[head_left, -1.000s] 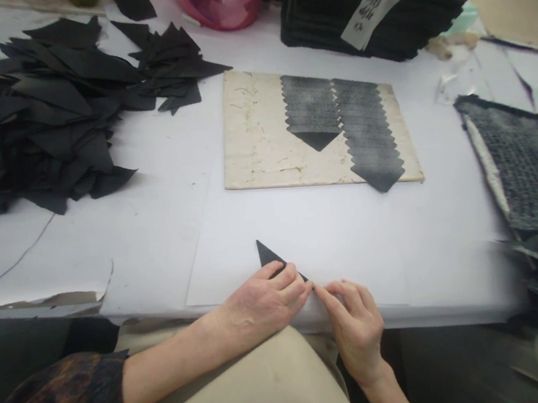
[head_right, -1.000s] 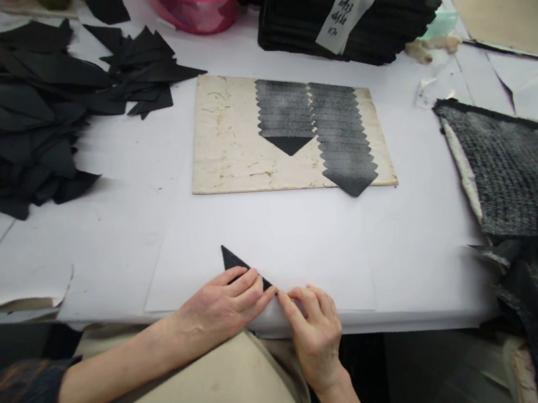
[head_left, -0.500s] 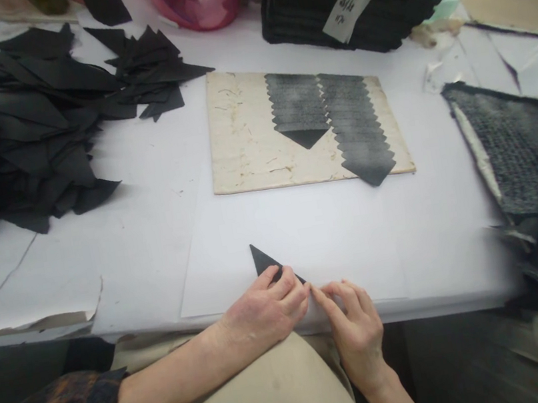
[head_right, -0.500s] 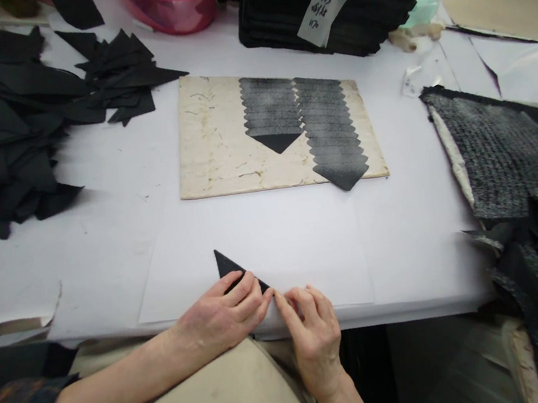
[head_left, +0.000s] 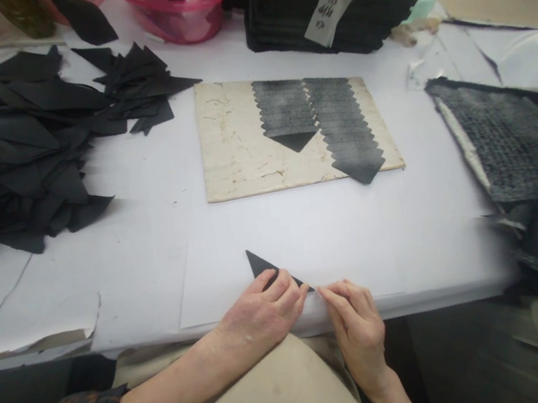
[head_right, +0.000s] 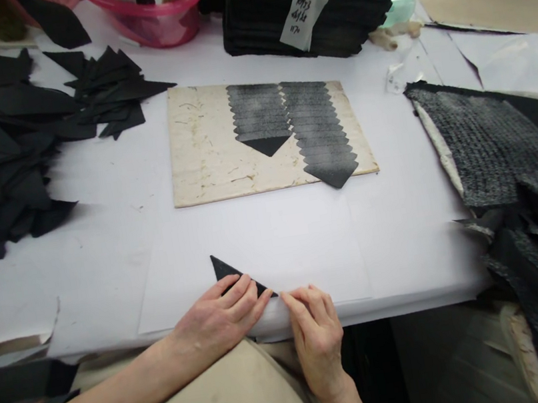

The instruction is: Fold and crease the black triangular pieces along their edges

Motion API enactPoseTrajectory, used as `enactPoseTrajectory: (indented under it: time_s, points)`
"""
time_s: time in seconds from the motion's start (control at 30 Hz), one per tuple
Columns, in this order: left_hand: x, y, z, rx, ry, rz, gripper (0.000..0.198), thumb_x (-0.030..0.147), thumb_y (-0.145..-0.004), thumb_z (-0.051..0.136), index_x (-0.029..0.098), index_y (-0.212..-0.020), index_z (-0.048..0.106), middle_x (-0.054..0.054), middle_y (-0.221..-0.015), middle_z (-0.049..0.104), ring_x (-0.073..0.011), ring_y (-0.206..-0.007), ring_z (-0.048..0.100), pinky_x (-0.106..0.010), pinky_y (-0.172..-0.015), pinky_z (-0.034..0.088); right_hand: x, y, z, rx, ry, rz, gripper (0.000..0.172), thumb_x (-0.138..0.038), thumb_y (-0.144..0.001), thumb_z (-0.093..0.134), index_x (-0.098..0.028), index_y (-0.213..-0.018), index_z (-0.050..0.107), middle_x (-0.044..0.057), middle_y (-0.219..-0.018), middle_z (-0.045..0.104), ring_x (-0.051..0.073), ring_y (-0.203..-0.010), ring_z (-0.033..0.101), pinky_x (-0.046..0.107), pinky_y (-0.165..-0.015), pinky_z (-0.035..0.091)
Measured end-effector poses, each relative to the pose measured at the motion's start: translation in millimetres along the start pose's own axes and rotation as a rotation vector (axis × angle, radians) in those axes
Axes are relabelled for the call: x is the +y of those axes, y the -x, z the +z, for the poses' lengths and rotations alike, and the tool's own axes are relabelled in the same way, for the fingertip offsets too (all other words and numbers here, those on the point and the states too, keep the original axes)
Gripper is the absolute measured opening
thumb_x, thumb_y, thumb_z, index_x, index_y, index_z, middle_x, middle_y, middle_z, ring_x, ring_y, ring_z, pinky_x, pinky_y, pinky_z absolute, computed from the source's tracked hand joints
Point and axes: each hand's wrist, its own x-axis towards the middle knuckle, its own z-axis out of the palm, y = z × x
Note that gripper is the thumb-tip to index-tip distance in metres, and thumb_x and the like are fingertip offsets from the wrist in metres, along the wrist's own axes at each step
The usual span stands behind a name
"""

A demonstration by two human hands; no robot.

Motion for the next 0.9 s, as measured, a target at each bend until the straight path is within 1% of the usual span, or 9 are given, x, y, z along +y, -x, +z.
enactPoseTrajectory:
  time_s: [0.1, 0.27, 0.37, 0.5, 0.6, 0.7, 0.8, 0.9]
  points:
    - [-1, 0, -0.2, -0.011, 0.01, -0.002, 0.033, 0.011, -0.097, 0.044, 0.008, -0.129, 0.052, -0.011, -0.113, 0.058, -0.0262, -0.115, 0.051, -0.04, -0.098, 0.046, -2, -3, 1, -0.003, 0.023, 0.02, 0.022, -0.011, -0.091, 0.059, -0.024, -0.106, 0.067, 0.004, -0.099, 0.063, 0.019, -0.096, 0.057, 0.042, -0.095, 0.047]
    - [-3, 0, -1.4, -0.012, 0.011, -0.001, 0.033, 0.011, -0.098, 0.044, 0.009, -0.13, 0.051, -0.011, -0.113, 0.057, -0.025, -0.116, 0.051, -0.04, -0.099, 0.044, -6, -11, 2, -0.015, 0.1, 0.067, 0.007, -0.021, -0.091, 0.063, -0.023, -0.096, 0.068, 0.004, -0.093, 0.063, 0.019, -0.088, 0.055, 0.036, -0.082, 0.046]
    - [-4, 0, -1.7, -0.015, 0.018, -0.003, 0.034, 0.01, -0.098, 0.044, 0.009, -0.131, 0.05, -0.011, -0.114, 0.057, -0.0243, -0.118, 0.05, -0.039, -0.1, 0.043, -10, -16, 2, -0.049, 0.117, 0.088, 0.005, -0.024, -0.092, 0.062, -0.022, -0.092, 0.067, 0.004, -0.091, 0.063, 0.02, -0.087, 0.054, 0.036, -0.081, 0.042]
    - [-4, 2, 0.4, 0.01, 0.028, -0.012, 0.034, 0.011, -0.098, 0.044, 0.008, -0.131, 0.05, -0.011, -0.115, 0.058, -0.0246, -0.117, 0.051, -0.039, -0.1, 0.044, -15, -20, -2, -0.107, 0.109, 0.11, 0.008, -0.024, -0.094, 0.058, -0.022, -0.088, 0.063, 0.002, -0.087, 0.063, 0.02, -0.085, 0.053, 0.037, -0.081, 0.039]
    - [-4, 6, 4.5, 0.058, 0.055, -0.035, 0.032, 0.011, -0.098, 0.045, 0.007, -0.128, 0.053, -0.011, -0.118, 0.058, -0.0239, -0.118, 0.051, -0.038, -0.101, 0.044, -17, -21, -4, -0.092, 0.068, 0.144, 0.009, -0.023, -0.097, 0.053, -0.022, -0.093, 0.061, 0.002, -0.091, 0.063, 0.02, -0.087, 0.054, 0.035, -0.081, 0.04]
    - [-5, 8, 8.6, 0.14, 0.082, -0.062, 0.029, 0.01, -0.098, 0.045, 0.007, -0.124, 0.056, -0.011, -0.119, 0.06, -0.0224, -0.118, 0.052, -0.037, -0.102, 0.044, -20, -20, -5, -0.081, 0.061, 0.163, 0.01, -0.021, -0.098, 0.05, -0.022, -0.098, 0.06, 0.003, -0.094, 0.063, 0.019, -0.089, 0.054, 0.034, -0.081, 0.04]
    - [-6, 8, 10.2, 0.203, 0.099, -0.07, 0.027, 0.009, -0.098, 0.043, 0.007, -0.12, 0.058, -0.011, -0.118, 0.061, -0.022, -0.115, 0.055, -0.037, -0.1, 0.047, -24, -23, -2, -0.126, 0.139, 0.183, 0.002, -0.024, -0.093, 0.06, -0.022, -0.094, 0.06, 0.002, -0.092, 0.062, 0.021, -0.087, 0.054, 0.035, -0.081, 0.039]
    - [-6, 8, 10.3, 0.243, 0.113, -0.064, 0.026, 0.01, -0.098, 0.042, 0.007, -0.117, 0.06, -0.011, -0.115, 0.063, -0.0227, -0.112, 0.057, -0.037, -0.098, 0.049, -29, -29, 2, -0.164, 0.215, 0.213, 0.013, -0.024, -0.085, 0.07, -0.021, -0.088, 0.058, 0.002, -0.088, 0.061, 0.023, -0.084, 0.053, 0.037, -0.079, 0.037]
